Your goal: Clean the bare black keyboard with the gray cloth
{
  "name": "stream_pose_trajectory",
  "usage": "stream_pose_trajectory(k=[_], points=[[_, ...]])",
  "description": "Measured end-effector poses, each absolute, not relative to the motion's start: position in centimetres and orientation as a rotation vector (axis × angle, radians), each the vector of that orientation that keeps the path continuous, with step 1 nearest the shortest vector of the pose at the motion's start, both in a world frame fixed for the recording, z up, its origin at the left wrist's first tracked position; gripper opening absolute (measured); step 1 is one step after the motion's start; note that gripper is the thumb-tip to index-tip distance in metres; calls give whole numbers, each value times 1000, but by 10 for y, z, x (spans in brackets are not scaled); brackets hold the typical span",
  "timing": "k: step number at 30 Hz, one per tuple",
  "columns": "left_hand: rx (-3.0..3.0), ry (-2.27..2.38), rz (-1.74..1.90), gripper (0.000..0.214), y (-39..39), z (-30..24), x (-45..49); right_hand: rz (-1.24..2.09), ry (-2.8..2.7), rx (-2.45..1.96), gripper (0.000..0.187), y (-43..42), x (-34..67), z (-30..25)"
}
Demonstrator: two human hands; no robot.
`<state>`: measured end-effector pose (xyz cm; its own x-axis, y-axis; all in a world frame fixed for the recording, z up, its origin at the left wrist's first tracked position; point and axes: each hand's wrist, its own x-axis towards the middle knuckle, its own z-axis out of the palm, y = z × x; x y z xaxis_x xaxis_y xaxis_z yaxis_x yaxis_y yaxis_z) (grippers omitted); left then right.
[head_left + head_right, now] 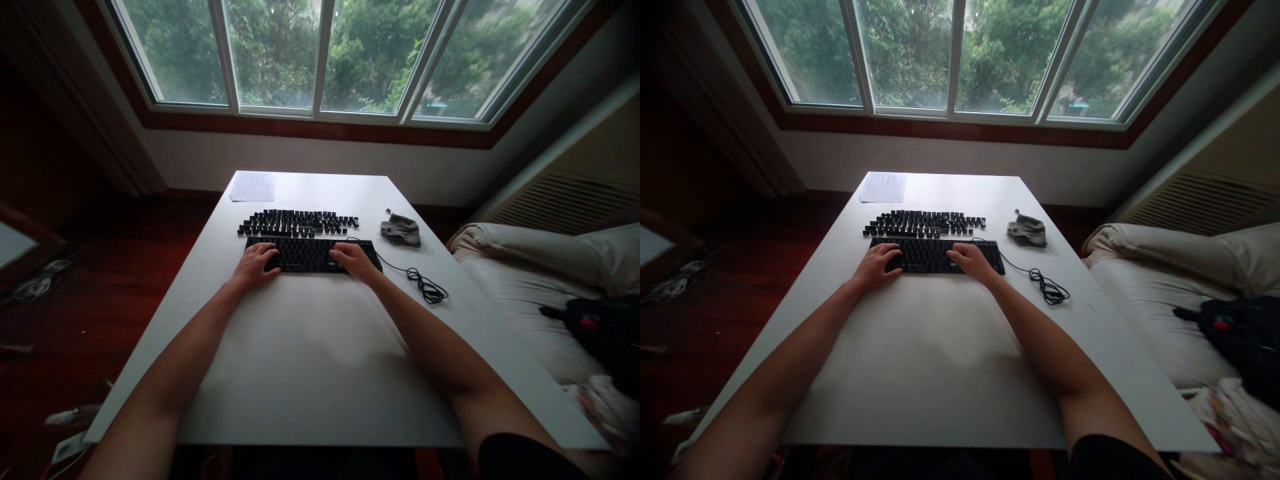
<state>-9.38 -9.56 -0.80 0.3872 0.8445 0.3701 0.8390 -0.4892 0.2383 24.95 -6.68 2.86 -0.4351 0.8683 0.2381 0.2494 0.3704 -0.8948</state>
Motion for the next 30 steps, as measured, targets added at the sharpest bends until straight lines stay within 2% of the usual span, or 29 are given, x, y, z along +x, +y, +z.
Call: stream_pose_trajectory(k=[4, 9, 14, 30], points=[[2606, 1574, 705, 50, -95, -9, -93, 1561, -1550, -708, 49, -65, 229, 37], [2586, 1573, 702, 50, -94, -8, -92, 1738, -1400, -635, 47, -59, 212, 30], [2597, 1570, 708, 50, -94, -8, -91, 1753, -1363, -705, 47, -56, 211, 10], [2596, 1564, 703, 51, -94, -10, -91, 1630, -1418, -730, 45, -58, 223, 8]])
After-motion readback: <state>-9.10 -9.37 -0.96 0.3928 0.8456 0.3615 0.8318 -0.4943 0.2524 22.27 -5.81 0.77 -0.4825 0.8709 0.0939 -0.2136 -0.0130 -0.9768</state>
